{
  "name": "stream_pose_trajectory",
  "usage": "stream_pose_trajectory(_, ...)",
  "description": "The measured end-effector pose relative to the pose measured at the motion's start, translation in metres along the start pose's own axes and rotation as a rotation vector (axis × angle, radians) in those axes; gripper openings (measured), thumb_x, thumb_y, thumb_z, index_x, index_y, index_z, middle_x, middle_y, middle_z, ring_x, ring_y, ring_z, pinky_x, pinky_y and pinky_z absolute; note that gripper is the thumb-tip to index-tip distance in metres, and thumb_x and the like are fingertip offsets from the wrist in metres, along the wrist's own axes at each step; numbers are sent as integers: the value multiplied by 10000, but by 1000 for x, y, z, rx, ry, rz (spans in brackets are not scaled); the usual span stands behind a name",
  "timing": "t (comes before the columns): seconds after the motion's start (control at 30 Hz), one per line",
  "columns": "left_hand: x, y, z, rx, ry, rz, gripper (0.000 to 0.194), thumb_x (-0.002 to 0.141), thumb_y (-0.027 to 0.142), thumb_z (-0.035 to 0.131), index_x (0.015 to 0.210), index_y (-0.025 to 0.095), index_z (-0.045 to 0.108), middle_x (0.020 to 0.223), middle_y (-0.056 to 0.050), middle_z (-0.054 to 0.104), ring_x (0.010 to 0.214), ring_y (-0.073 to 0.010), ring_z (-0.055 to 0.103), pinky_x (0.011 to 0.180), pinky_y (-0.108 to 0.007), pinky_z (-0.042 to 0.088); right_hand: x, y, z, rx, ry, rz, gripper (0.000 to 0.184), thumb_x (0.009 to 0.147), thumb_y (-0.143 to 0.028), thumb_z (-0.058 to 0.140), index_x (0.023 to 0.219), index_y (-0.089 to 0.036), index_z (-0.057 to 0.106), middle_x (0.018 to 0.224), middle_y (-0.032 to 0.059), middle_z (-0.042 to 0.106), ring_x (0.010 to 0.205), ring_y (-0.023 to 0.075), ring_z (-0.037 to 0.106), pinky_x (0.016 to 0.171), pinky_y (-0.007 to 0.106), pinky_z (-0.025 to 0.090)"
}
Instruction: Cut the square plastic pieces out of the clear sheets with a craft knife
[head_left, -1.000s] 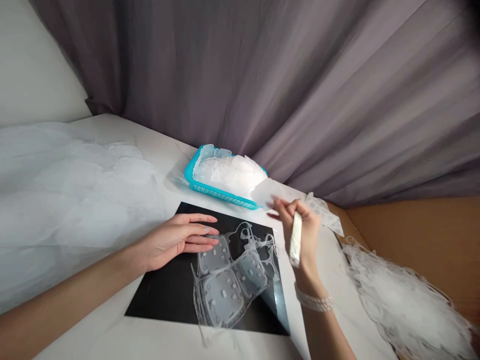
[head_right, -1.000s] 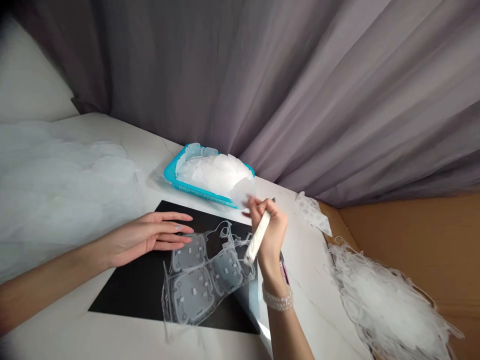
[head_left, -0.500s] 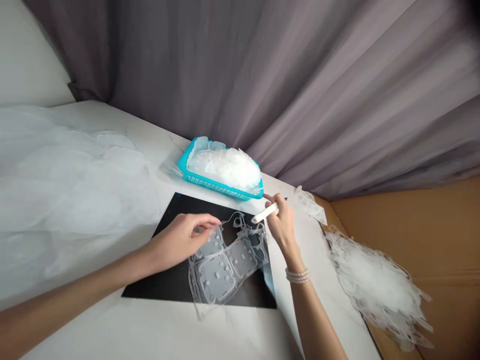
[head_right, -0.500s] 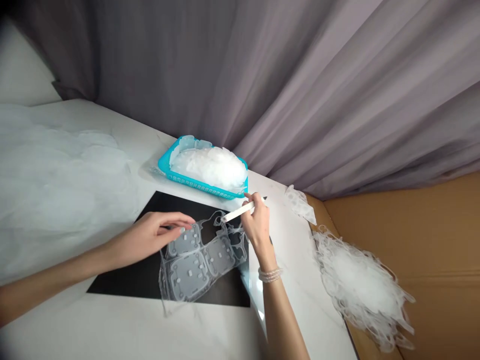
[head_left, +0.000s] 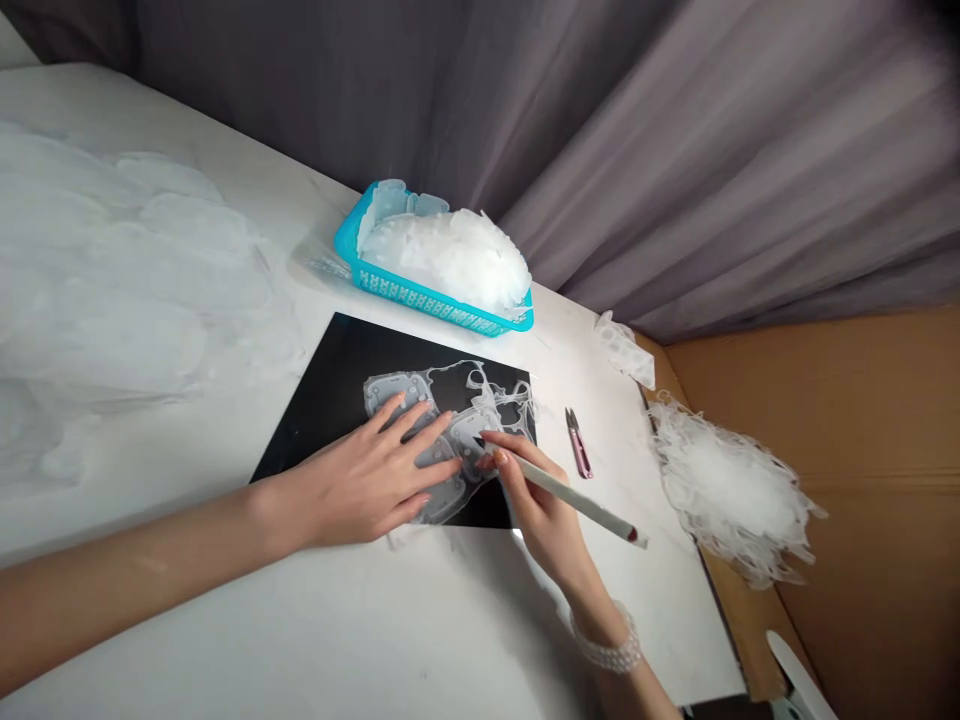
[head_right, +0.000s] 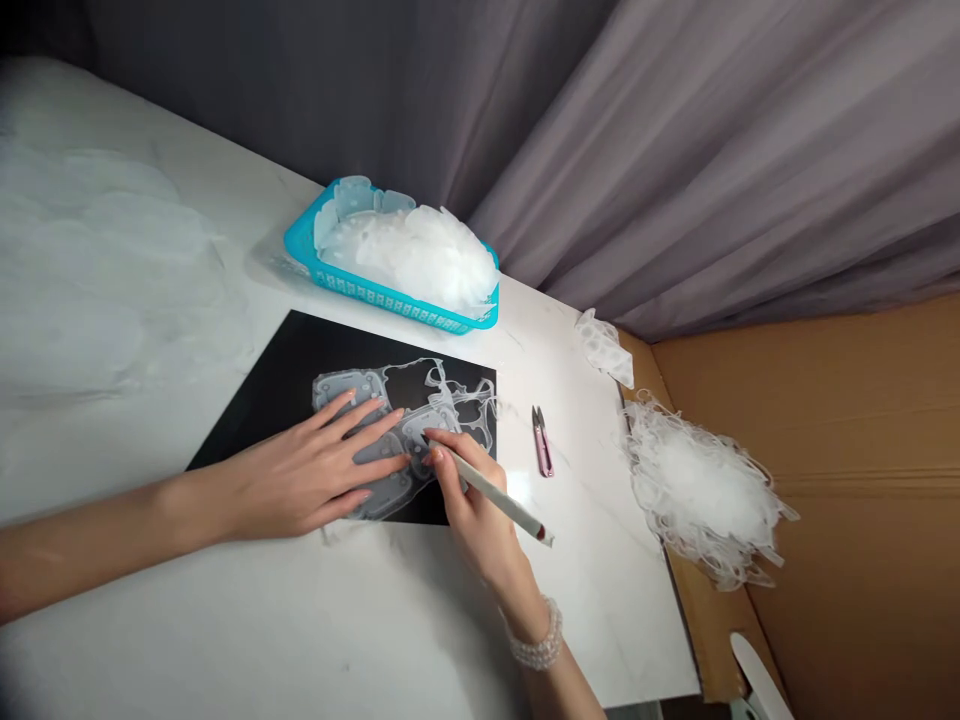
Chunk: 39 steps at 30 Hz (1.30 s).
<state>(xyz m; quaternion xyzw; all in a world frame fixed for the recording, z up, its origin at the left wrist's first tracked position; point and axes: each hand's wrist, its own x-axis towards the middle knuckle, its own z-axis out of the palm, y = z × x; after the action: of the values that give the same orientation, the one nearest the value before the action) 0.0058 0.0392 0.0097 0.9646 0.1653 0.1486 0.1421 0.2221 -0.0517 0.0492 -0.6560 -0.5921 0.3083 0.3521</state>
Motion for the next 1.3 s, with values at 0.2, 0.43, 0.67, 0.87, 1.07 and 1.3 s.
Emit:
stream_pose_trajectory(0.2, -7, 0, 0, -51, -50, 97, 478, 950, 208, 494, 1426, 157, 489, 1561, -193, 393, 1486, -393, 257, 1198, -658, 49, -6, 0, 13, -117, -10, -91, 205, 992, -280, 525, 1117, -218, 675, 981, 66, 717, 863, 196, 674, 763, 331, 534)
stream_pose_trajectory(0.43, -5, 5, -4, -23, -101, 50, 454, 939, 202, 482, 1393, 187, 503, 1483, -183, 506, 1408, -357, 412, 1201, -627, 115, 0, -5, 20, -247, 2, -234, 201, 991, -215, 502, 1041, -217, 696, 919, 72, 729, 794, 204, 673, 738, 360, 548)
stream_pose_trajectory(0.67, -5, 10, -7, 4, -98, 4, 425, 929, 208, 495, 1354, 209, 526, 1491, -169, 498, 1386, -355, 432, 1196, -623, 128, -7, -7, 26, -340, 43, -264, 214, 988, -162, 476, 1062, -218, 669, 953, 89, 710, 852, 217, 689, 737, 369, 579)
stream_pose_trajectory(0.87, -6, 9, -6, -35, -86, 19, 470, 885, 182, 545, 1354, 151, 528, 1474, -236, 488, 1385, -409, 425, 1175, -668, 120, -28, 8, 28, -456, 39, -494, 376, 942, -26, 458, 1253, -209, 563, 944, 101, 690, 1114, 271, 672, 907, 441, 604)
stream_pose_trajectory(1.07, -7, 8, -5, 17, -116, 43, 457, 916, 219, 511, 1360, 111, 529, 1475, -258, 481, 1386, -425, 416, 1169, -685, 129, -18, 21, 32, -611, -8, -580, 467, 966, -38, 433, 1408, -180, 476, 1060, 143, 664, 1205, 297, 623, 990, 486, 569)
stream_pose_trajectory(1.3, -10, 7, 0, 78, -101, 42, 554, 918, 239, 503, 1463, 161, 442, 1464, -221, 510, 1397, -418, 405, 1170, -688, 137, -13, 24, 35, -566, 31, -498, 459, 983, -92, 446, 1433, -178, 471, 1338, 183, 626, 1269, 292, 586, 1022, 498, 543)
